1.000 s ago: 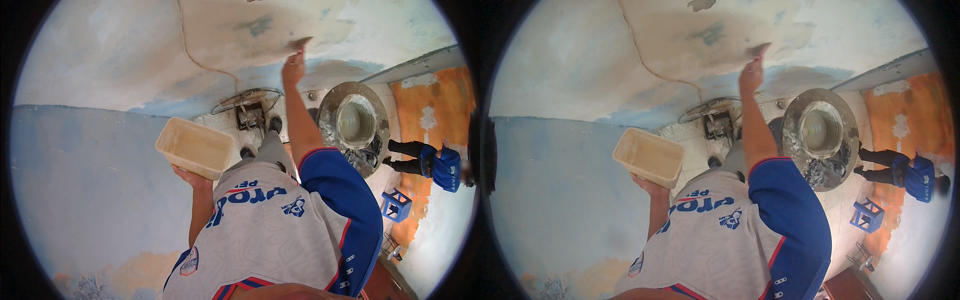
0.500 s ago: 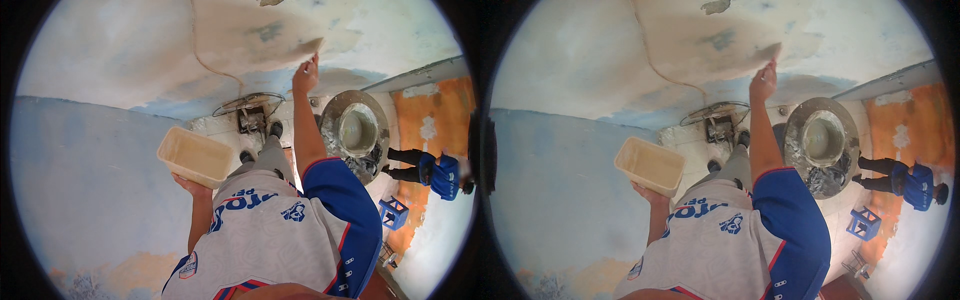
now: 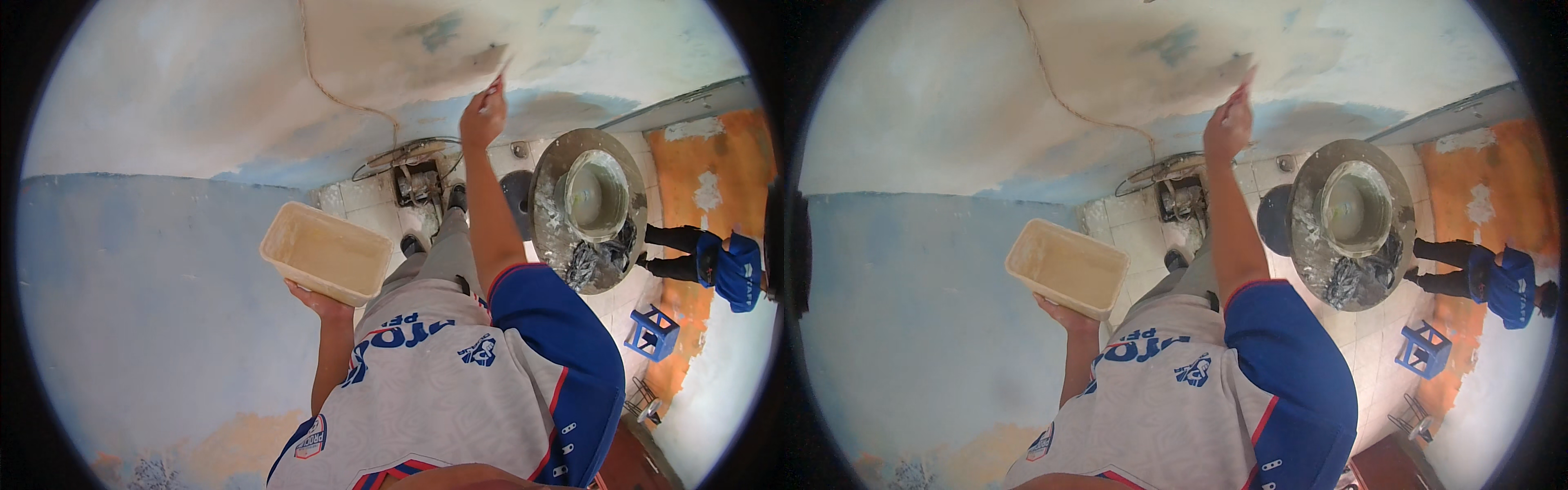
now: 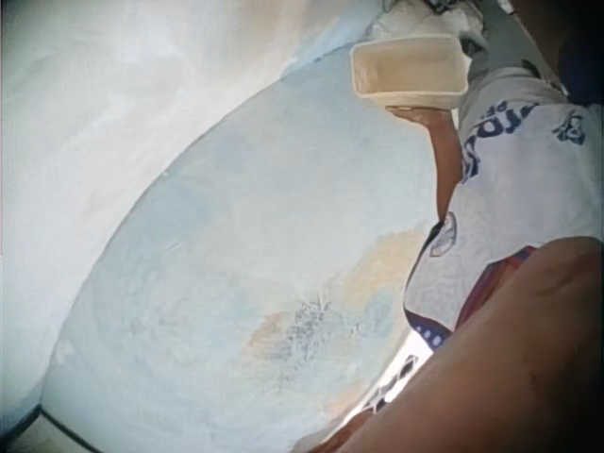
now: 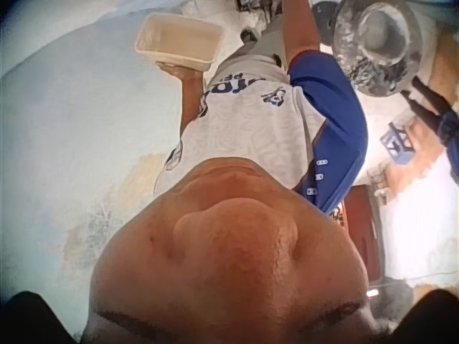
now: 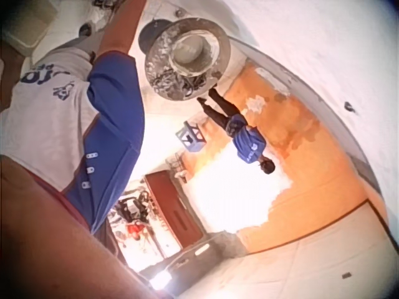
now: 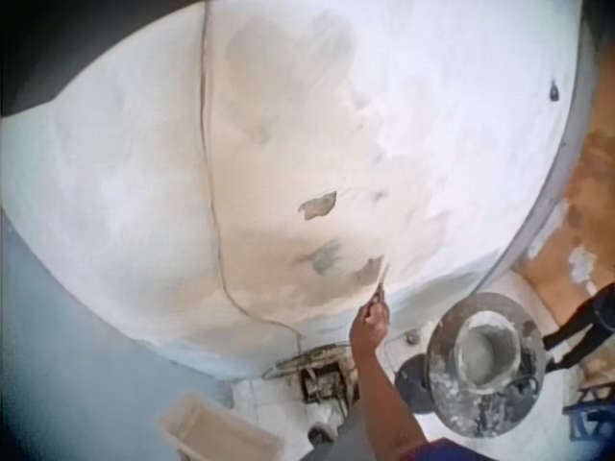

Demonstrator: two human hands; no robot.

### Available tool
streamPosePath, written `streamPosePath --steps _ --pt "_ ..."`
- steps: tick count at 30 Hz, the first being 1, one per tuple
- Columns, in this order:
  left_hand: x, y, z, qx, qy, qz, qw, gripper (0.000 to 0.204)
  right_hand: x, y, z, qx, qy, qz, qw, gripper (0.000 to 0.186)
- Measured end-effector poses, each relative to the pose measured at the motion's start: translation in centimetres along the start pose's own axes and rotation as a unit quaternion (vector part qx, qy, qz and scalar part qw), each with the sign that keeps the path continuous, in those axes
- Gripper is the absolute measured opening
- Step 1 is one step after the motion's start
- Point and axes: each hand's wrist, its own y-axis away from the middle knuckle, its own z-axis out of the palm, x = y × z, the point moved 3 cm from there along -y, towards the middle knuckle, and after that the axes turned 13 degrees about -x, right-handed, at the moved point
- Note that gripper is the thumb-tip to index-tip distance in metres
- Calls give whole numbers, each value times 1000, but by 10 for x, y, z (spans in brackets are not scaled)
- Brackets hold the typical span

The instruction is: The person applies plaster to a wall and ceiling using a scraper and a container, smoothing the material over cracks and surfaces.

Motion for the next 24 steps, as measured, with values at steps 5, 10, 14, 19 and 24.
streamPosePath --steps 5,10,14,19,24 --pt "-2 4 -13 -24 -7 7 1000 72 -7 -26 41 35 62 -114 991 15" --pt "0 9 -11 -31 -17 9 999 72 -52 40 83 -56 -5 -86 995 16" --pt "3 10 -2 -20 -21 7 1000 72 -55 82 67 -95 -90 -23 991 21" --pt "1 15 -11 -8 -17 11 1000 73 14 59 -16 -48 -46 214 974 24" --pt "-3 13 -19 -29 1 -2 1000 73 20 6 -66 57 -509 261 819 54"
